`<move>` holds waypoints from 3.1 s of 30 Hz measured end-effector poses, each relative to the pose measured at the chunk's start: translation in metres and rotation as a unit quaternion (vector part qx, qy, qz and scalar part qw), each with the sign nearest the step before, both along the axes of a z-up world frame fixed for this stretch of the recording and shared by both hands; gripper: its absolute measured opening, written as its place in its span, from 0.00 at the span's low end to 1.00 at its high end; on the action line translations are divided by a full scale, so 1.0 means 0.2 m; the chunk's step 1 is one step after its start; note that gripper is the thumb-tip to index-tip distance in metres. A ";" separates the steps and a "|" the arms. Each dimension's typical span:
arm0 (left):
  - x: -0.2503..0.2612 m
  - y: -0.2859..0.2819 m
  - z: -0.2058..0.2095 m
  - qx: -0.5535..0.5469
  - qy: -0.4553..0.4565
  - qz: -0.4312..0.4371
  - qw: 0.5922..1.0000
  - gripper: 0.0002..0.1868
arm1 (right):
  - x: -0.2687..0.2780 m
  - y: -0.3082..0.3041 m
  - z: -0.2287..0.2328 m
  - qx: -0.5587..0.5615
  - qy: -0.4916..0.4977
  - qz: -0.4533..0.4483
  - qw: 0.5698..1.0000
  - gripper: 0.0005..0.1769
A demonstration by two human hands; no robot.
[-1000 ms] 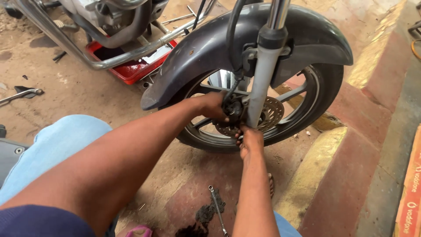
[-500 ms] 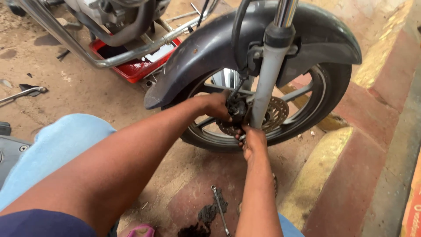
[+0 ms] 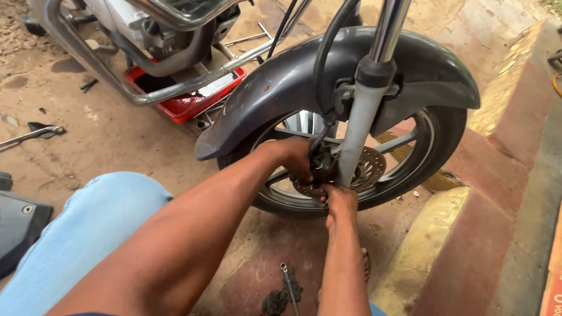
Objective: The person uses a wrench to loosen the bolts on a motorcycle's front wheel assembly before removing the brake caliper by hand. They then pull the caliper away from the wheel and inspect the brake pads.
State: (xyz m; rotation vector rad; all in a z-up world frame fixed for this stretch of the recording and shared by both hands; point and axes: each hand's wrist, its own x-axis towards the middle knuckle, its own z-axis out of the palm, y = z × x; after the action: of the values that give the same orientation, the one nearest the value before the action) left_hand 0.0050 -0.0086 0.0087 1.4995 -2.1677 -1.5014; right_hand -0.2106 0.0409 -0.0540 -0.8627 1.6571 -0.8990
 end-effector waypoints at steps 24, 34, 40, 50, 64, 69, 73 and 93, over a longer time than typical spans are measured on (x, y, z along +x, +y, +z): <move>-0.01 0.07 -0.02 0.056 0.129 0.128 0.982 0.58 | 0.03 0.02 0.10 0.096 -0.042 -0.009 0.994 0.06; -0.03 0.03 -0.08 0.051 0.119 0.135 0.982 0.60 | 0.09 0.07 0.21 0.075 0.019 0.013 0.997 0.06; -0.02 0.08 0.02 0.090 0.108 0.140 0.980 0.60 | 0.09 0.07 0.25 0.059 0.008 0.013 0.998 0.05; -0.02 0.08 0.02 0.079 0.097 0.134 0.983 0.60 | 0.10 0.08 0.30 0.095 -0.058 0.000 0.994 0.07; -0.04 0.07 0.01 0.052 0.065 0.129 0.988 0.62 | 0.07 0.09 0.18 -0.003 0.021 -0.017 1.000 0.12; -0.04 0.08 0.05 0.083 0.059 0.138 0.985 0.61 | 0.09 0.09 0.20 0.070 -0.049 -0.049 0.995 0.16; -0.03 0.07 0.05 0.076 0.050 0.129 0.987 0.62 | 0.06 0.07 0.11 -0.008 0.023 -0.019 1.000 0.12; 0.00 0.08 0.01 0.048 0.106 0.117 0.986 0.50 | -0.25 0.38 -0.15 0.175 0.007 0.063 0.982 0.10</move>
State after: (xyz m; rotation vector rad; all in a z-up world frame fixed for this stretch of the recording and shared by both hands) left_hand 0.0048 0.0065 0.0101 1.4833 -1.7585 -1.6194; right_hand -0.2611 0.1177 -0.0838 -0.7215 1.6875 -0.4930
